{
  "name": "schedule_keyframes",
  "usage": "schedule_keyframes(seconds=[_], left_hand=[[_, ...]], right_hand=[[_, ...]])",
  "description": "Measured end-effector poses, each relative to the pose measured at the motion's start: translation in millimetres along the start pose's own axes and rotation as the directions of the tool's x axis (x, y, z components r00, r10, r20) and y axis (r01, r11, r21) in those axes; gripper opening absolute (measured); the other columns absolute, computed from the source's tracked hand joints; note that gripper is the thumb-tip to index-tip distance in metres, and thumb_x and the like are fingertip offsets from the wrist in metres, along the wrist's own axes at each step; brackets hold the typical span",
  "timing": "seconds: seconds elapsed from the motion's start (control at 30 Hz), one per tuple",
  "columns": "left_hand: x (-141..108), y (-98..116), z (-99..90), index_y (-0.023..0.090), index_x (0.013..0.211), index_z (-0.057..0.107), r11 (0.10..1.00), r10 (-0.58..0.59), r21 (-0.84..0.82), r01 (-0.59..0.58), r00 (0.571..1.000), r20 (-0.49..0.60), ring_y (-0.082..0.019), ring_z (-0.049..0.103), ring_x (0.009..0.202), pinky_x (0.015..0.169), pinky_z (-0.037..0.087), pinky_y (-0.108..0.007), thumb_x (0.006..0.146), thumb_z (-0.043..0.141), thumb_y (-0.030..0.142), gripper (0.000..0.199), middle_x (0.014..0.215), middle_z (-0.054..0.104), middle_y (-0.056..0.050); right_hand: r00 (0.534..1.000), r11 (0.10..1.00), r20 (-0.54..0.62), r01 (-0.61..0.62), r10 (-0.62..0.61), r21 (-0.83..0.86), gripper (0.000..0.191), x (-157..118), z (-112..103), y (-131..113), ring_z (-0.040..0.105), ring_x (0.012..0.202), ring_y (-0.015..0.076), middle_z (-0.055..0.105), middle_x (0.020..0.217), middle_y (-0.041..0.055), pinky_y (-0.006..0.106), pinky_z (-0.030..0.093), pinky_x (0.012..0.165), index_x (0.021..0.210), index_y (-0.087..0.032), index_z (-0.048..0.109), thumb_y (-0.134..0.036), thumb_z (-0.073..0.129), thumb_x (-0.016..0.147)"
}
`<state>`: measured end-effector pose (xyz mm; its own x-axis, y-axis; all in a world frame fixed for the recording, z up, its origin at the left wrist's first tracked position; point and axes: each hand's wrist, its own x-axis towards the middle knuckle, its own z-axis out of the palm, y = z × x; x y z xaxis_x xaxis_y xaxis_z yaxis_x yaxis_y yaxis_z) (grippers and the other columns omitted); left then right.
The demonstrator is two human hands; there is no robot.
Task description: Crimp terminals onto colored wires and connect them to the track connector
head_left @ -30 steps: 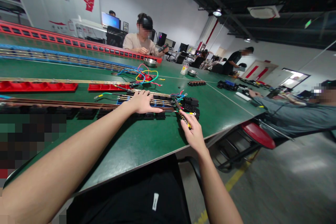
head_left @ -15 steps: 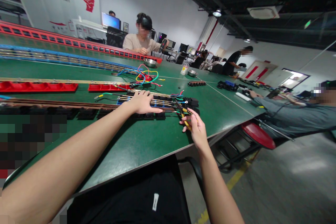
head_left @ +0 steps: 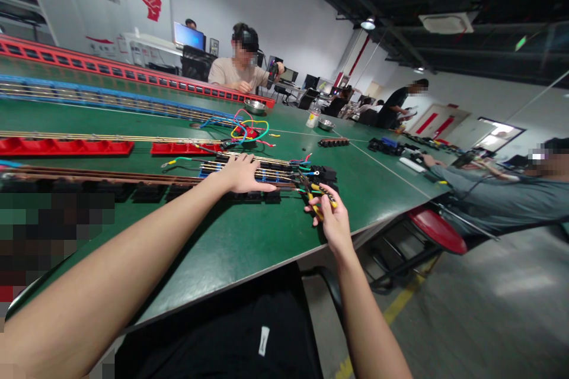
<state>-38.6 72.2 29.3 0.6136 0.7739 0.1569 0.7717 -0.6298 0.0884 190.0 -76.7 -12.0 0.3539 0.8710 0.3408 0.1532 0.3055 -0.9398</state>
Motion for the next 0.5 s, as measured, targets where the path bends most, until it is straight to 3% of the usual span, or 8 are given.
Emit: schedule_keyframes(seconds=[0.23,0.5], left_hand=[[-0.3,1.7,-1.4,0.012,0.131,0.054,1.0,0.003,0.007,-0.003,1.0,-0.004,-0.041,0.035,0.134,0.109,0.022,-0.054,0.065,0.028,0.094,0.108,0.148,0.039,-0.022],[1.6,-2.8,3.7,0.011,0.131,0.054,1.0,0.019,0.01,-0.018,1.0,-0.017,-0.042,0.036,0.133,0.109,0.021,-0.054,0.064,0.028,0.094,0.11,0.148,0.039,-0.023]], right_hand=[[0.991,0.963,-0.06,0.097,-0.116,-0.25,0.045,-7.3,-7.5,-10.3,0.068,0.063,0.0154,0.066,0.08,0.0029,0.018,0.041,0.04,0.123,-0.019,0.055,-0.05,0.051,0.091],[0.991,0.976,-0.091,0.082,-0.102,-0.2,0.043,-15.6,-19.6,-36.6,0.064,0.05,0.0136,0.064,0.071,-0.0005,0.025,0.05,0.047,0.116,-0.018,0.056,-0.051,0.055,0.089]])
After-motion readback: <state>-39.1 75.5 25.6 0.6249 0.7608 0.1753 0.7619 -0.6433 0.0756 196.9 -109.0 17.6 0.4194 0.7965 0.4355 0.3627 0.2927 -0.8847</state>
